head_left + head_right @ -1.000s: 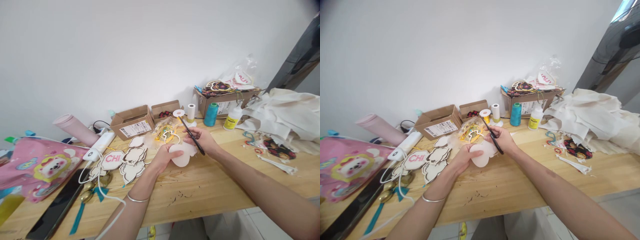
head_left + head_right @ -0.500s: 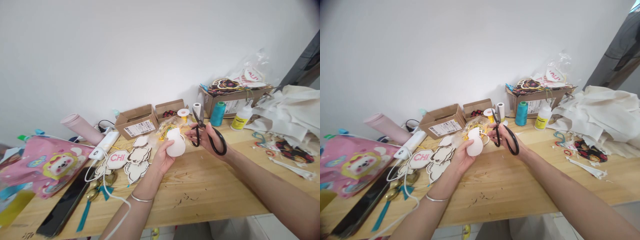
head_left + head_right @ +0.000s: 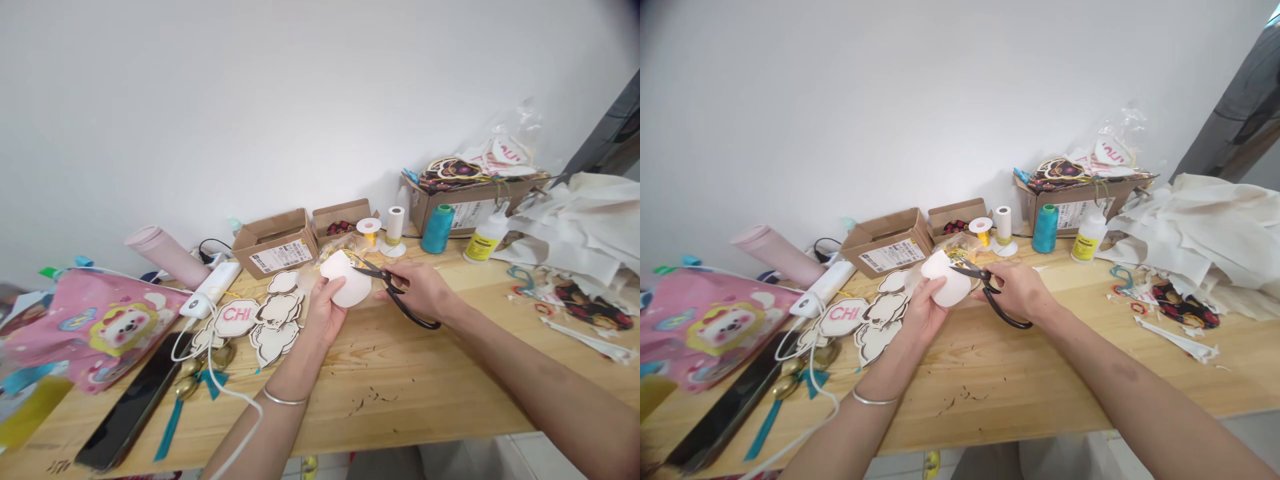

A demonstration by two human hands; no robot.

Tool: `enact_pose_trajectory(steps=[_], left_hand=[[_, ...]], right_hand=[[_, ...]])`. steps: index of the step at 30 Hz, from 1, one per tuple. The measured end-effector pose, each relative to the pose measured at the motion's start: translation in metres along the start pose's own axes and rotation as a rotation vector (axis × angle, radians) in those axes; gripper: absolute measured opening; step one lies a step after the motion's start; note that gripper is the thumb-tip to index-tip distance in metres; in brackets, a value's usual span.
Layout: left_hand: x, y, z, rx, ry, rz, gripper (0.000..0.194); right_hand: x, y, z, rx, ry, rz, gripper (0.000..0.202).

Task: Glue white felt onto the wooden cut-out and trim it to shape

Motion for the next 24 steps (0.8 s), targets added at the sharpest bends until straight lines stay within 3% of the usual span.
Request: enact_pose_trajectory(steps=[7, 24], left_hand=[[0.0014, 0.0020, 0.0003, -0.001, 0.036, -0.005, 0.042], [0.0024, -0.0003, -0.0004, 0.014, 0.047, -0.049, 0.043]], right_hand=[[0.0081, -0.0057, 0.0015, -0.004, -0.094, 0.259, 0.042], [0.0071, -0.0049, 0.0024, -0.051, -0.175, 0.306, 0.039]])
Point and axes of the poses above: each hand's wrist, its own z-axis away from the middle knuckle, its own y-axis out of the palm, x = y × z, the point moved 2 cm from there along -z, towards the middle knuckle, and after that the axes turned 4 degrees about -y, right-handed, at the moved point
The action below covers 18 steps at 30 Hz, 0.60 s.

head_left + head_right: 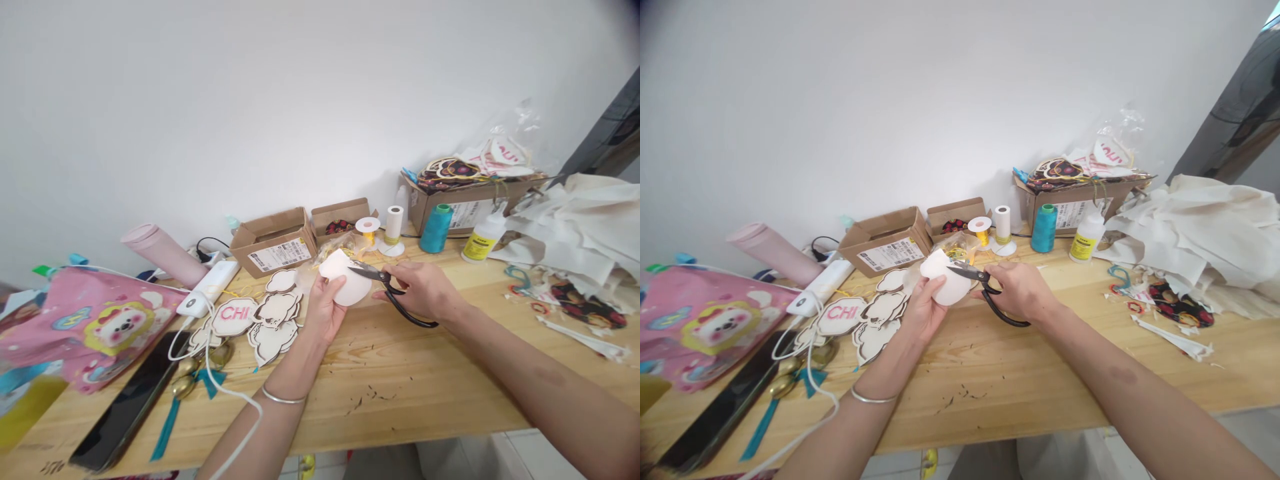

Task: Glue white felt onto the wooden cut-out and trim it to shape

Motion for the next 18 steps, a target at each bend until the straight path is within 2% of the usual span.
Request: enact_pose_trajectory(steps=[5, 9, 13, 15, 18], left_hand=[[0.000, -0.001, 0.000, 0.001, 0.001, -0.004, 0.044], [0.001, -0.002, -0.001, -0.001, -0.005, -0.003, 0.044], [0.001, -0.001, -0.001, 0.010, -0.013, 0.013, 0.040], [-0.001, 0.000, 0.000, 0.000, -0.024, 0.027, 0.041], [-0.002, 0.000, 0.000, -0.028, -0.033, 0.042, 0.043]], right_hand=[[0.000, -0.001, 0.000, -0.012, -0.019, 0.010, 0.041], [-0.002, -0.001, -0.001, -0.003, 0.039, -0.074, 0.042], [-0.010, 0.005, -0.003, 0.048, 0.247, -0.483, 0.045], [-0.014, 0.007, -0.004, 0.023, 0.370, -0.689, 0.048], [-0.014, 0.004, -0.004, -0.039, 0.473, -0.828, 0.048]])
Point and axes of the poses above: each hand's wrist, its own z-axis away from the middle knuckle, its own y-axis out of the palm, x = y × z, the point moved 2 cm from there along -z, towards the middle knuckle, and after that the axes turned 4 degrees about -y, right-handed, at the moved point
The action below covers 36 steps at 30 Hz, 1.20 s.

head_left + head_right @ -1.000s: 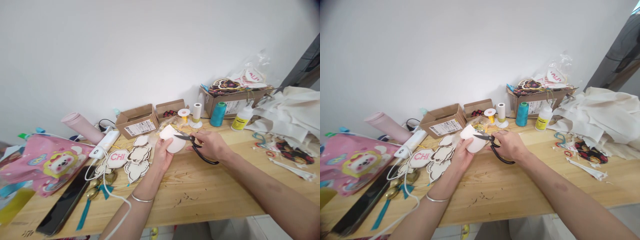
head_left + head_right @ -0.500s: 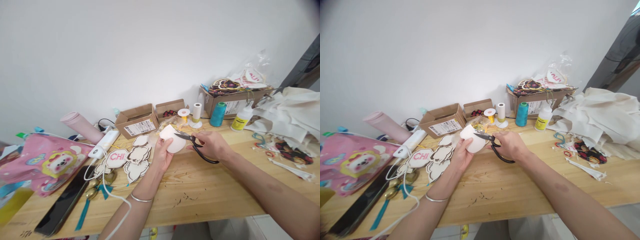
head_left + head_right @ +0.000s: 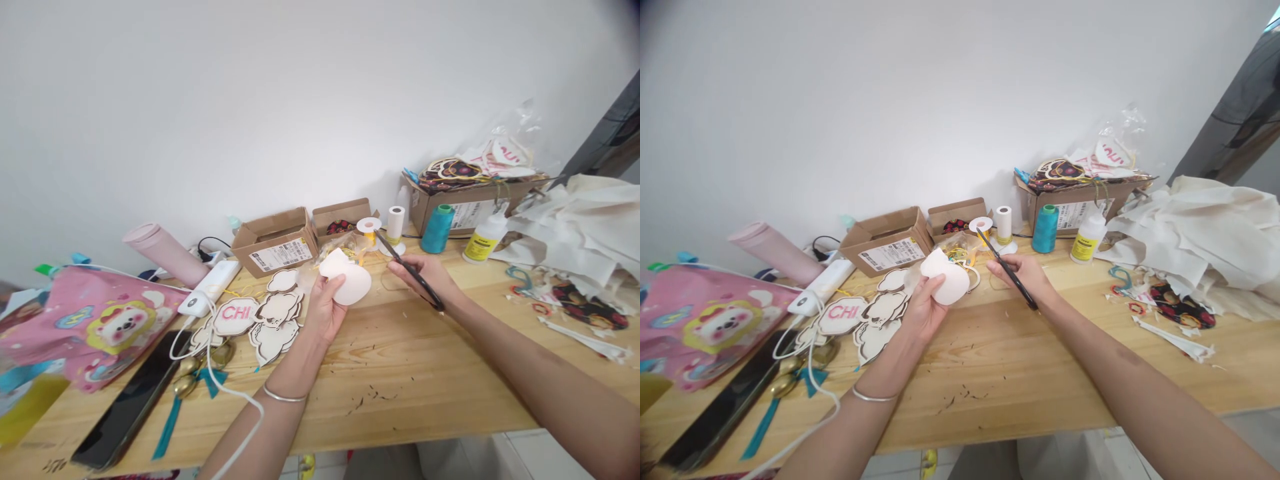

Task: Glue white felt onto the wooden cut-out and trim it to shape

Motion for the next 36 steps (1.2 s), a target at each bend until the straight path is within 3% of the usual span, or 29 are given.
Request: enact_pose_trajectory(steps=[6, 10, 14, 20, 36], left_hand=[[0.000, -0.001, -0.002, -0.010, 0.010, 0.004, 0.047], [-0.001, -0.001, -0.003, -0.025, 0.039, 0.023, 0.048], [-0.002, -0.001, -0.003, -0.057, 0.063, 0.039, 0.047], [-0.002, -0.002, -0.005, -0.023, 0.094, 0.037, 0.047], [0.001, 0.002, -0.002, -0.035, 0.088, 0.048, 0.045]], right_hand=[[0.010, 0.004, 0.005, 0.048, -0.025, -0.073, 0.052], [0.008, 0.010, 0.007, 0.136, -0.131, 0.220, 0.043], [0.012, 0.014, 0.011, 0.136, -0.229, 0.589, 0.032], [0.018, 0.018, 0.015, 0.066, -0.298, 0.773, 0.030], [0.014, 0.022, 0.017, 0.006, -0.319, 0.740, 0.039]])
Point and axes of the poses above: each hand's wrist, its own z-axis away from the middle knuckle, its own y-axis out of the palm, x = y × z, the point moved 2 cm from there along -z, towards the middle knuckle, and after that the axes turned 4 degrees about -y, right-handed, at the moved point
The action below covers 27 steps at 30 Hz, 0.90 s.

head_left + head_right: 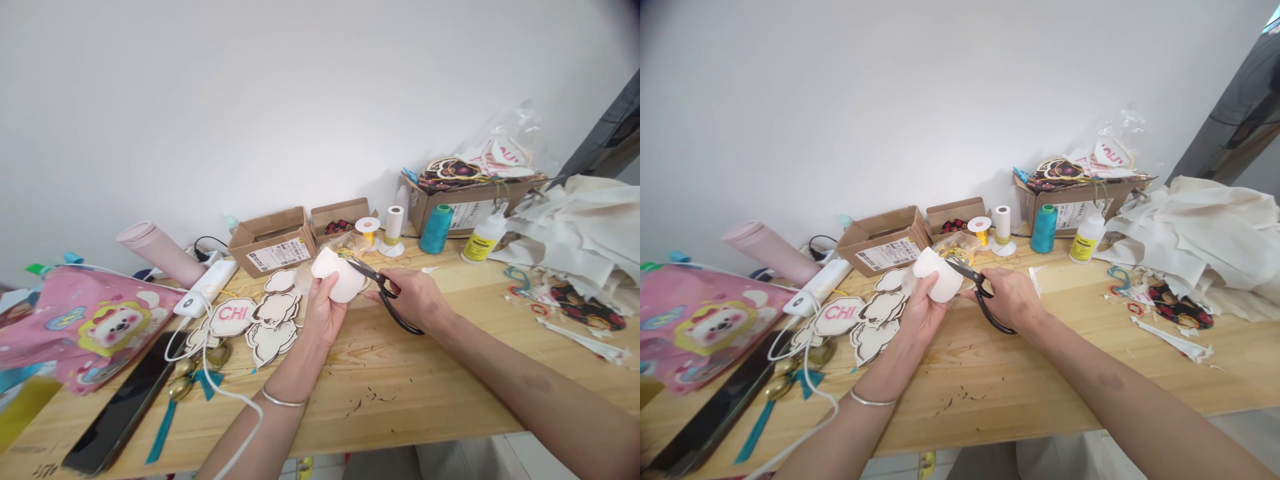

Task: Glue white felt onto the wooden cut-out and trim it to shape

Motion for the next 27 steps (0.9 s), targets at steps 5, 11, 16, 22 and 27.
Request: enact_pose_trajectory(steps=[5, 11, 16, 22, 27], left_hand=[[0.000, 0.000, 0.000, 0.000, 0.000, -0.013, 0.047], [0.001, 0.001, 0.001, 0.021, -0.034, -0.023, 0.047], [0.000, 0.000, -0.001, -0.007, -0.041, 0.012, 0.044], [0.008, -0.001, 0.000, 0.011, -0.123, 0.002, 0.037], [0.010, -0.001, 0.000, -0.044, -0.197, 0.028, 0.038]], right_hand=[[-0.003, 0.000, 0.000, -0.045, 0.011, -0.022, 0.042], [-0.026, 0.007, -0.005, -0.017, 0.287, -0.574, 0.048], [-0.014, 0.003, -0.006, -0.011, 0.463, -1.039, 0.045], [0.000, 0.011, -0.004, 0.068, 0.307, -1.212, 0.045], [-0.026, 0.006, -0.005, -0.202, 0.402, -1.092, 0.042]])
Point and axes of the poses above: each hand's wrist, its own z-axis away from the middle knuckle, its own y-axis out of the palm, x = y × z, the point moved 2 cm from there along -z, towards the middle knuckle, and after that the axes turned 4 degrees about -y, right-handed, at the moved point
